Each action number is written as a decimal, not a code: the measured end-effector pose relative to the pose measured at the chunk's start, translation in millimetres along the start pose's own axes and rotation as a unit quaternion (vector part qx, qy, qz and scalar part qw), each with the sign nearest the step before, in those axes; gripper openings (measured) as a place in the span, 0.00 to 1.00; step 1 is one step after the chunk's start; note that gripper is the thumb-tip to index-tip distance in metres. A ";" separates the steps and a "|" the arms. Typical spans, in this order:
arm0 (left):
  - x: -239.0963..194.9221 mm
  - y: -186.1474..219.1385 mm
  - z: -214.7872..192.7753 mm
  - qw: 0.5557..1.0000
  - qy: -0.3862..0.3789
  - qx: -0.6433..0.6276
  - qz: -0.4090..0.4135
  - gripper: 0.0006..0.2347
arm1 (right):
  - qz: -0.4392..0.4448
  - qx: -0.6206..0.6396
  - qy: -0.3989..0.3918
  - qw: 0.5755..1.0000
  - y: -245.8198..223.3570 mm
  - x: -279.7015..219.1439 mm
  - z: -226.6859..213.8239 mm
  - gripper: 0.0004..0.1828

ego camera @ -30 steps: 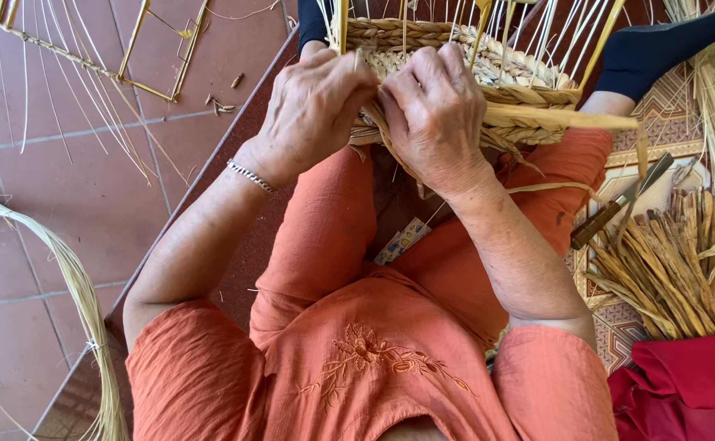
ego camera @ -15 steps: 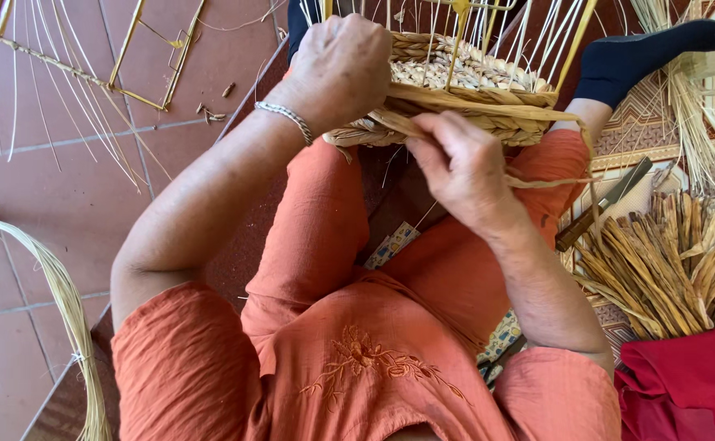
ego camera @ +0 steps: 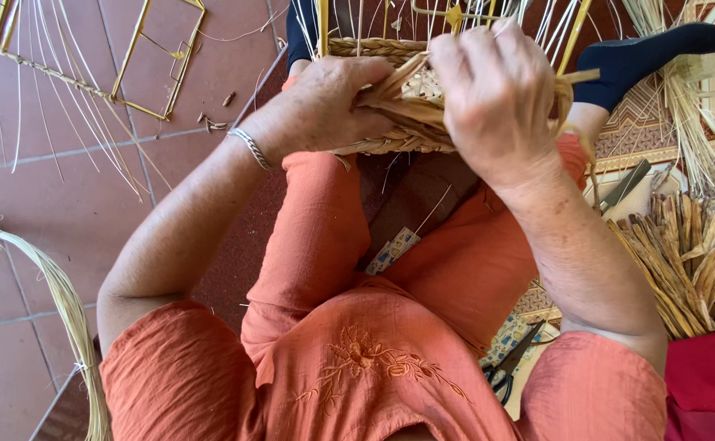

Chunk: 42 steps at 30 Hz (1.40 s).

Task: The person weaves a basket by hand, interlacing dried palm fronds through a vertical bamboo frame. They repeatedly pull and tuck the fronds to build up the basket's side wall.

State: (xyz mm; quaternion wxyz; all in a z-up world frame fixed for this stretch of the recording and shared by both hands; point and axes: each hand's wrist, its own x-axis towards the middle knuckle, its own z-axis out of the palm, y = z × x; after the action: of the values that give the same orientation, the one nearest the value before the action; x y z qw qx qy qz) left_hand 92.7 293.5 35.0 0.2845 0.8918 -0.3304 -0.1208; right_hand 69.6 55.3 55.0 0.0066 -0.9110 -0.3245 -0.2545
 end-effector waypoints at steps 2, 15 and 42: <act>4.2 3.6 12.5 0.999 0.005 0.015 -0.043 0.18 | 0.101 0.111 -0.142 0.978 7.0 0.8 -11.7 0.07; -5.7 3.3 38.1 0.968 0.230 -0.041 0.088 0.20 | 0.163 0.303 -0.181 0.921 37.4 -0.4 -23.4 0.06; 0.5 -14.8 45.8 0.967 0.232 0.005 0.108 0.05 | 0.134 0.197 -0.063 0.969 -2.5 -35.6 38.8 0.17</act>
State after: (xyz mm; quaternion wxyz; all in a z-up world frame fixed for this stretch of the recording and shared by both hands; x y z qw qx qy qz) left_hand 82.3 282.8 -10.7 0.3606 0.8559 -0.3498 0.1225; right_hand 62.4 43.2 4.1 0.1995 -0.9410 -0.2435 -0.1242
